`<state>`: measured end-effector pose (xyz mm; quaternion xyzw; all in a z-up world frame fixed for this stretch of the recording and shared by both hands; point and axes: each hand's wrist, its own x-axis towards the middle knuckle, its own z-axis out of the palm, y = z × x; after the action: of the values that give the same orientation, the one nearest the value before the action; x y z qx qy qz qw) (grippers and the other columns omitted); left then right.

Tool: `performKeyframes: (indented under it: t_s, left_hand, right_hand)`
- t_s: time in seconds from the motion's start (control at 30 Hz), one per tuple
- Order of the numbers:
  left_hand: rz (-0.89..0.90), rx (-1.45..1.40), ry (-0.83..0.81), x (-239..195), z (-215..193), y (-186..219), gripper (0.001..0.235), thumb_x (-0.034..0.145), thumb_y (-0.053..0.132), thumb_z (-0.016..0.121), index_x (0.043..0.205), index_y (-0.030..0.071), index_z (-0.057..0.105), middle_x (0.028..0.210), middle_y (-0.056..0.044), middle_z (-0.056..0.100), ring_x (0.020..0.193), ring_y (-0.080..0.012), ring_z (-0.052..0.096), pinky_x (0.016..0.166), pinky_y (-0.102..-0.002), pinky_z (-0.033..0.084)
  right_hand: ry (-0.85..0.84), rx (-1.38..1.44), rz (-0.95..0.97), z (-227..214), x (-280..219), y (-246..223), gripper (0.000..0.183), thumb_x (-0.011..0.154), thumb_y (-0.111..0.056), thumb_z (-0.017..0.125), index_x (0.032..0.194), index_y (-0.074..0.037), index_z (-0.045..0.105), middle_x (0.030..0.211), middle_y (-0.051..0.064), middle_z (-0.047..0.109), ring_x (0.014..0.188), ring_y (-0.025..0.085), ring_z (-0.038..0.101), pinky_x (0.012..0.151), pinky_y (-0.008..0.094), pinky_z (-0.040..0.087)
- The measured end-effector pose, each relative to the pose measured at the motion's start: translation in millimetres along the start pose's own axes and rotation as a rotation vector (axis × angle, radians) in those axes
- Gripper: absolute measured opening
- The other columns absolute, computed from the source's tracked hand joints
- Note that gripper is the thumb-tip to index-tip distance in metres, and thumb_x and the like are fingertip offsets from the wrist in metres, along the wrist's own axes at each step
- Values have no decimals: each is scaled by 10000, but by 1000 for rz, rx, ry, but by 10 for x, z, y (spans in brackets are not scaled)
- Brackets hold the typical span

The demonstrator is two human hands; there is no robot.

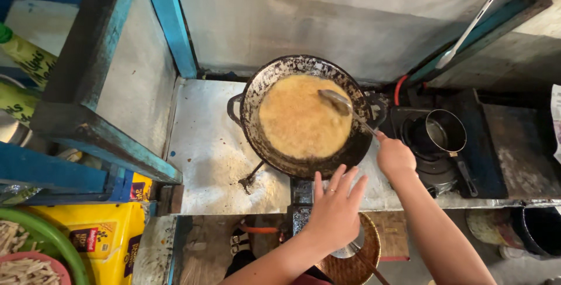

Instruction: The person stirs a large wok of hot oil containing frying snacks with a metal ladle. They then transfer uncooked snack sticks from a large green basin into a smaller pink bowl, and later return to stir the frying contents in the wok.

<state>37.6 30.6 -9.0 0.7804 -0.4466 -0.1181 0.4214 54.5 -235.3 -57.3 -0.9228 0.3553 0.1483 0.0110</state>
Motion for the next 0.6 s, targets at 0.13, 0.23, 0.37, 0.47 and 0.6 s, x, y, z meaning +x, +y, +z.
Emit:
performKeyframes:
  t_s: [0.13, 0.23, 0.37, 0.47, 0.6]
  left_hand:
    - [-72, 31, -21, 0, -98, -146, 784, 748, 35, 674, 1489, -3, 419, 1566, -224, 357, 1510, -408, 250, 1134, -756, 90]
    - [-121, 70, 17, 8, -109, -247, 746, 779, 55, 668, 1485, 20, 428, 1559, -188, 377, 1511, -380, 271, 1145, -747, 110]
    - [-119, 78, -28, 27, -84, -319, 734, 820, 77, 671, 1506, 31, 412, 1553, -192, 366, 1505, -387, 250, 1133, -747, 113]
    - [-119, 61, -74, -10, -65, -348, 723, 829, 88, 676, 1500, 39, 411, 1561, -194, 351, 1497, -395, 236, 1123, -753, 104]
    - [-83, 57, -64, -17, -10, -406, 717, 825, 79, 668, 1497, 38, 421, 1567, -188, 363, 1508, -397, 253, 1126, -755, 115]
  right_hand:
    - [67, 37, 36, -38, -152, 130, 648, 908, -71, 534, 1503, -326, 507, 1150, 249, 684, 1015, 436, 708, 853, 517, 585]
    - [101, -44, 20, 128, -301, 143, 684, 925, -63, 526, 1555, -315, 437, 1112, 276, 646, 926, 447, 711, 811, 505, 591]
    - [151, 26, -65, 508, -529, 119, 720, 882, -25, 529, 1531, -329, 458, 1059, 251, 635, 889, 443, 704, 791, 510, 584]
    - [152, 125, -62, 801, -624, 99, 769, 835, 7, 538, 1522, -331, 463, 1051, 258, 622, 864, 440, 701, 780, 505, 579]
    - [210, 311, -104, 1172, -591, 160, 678, 875, 2, 563, 1477, -307, 531, 979, 260, 652, 859, 448, 685, 794, 499, 563]
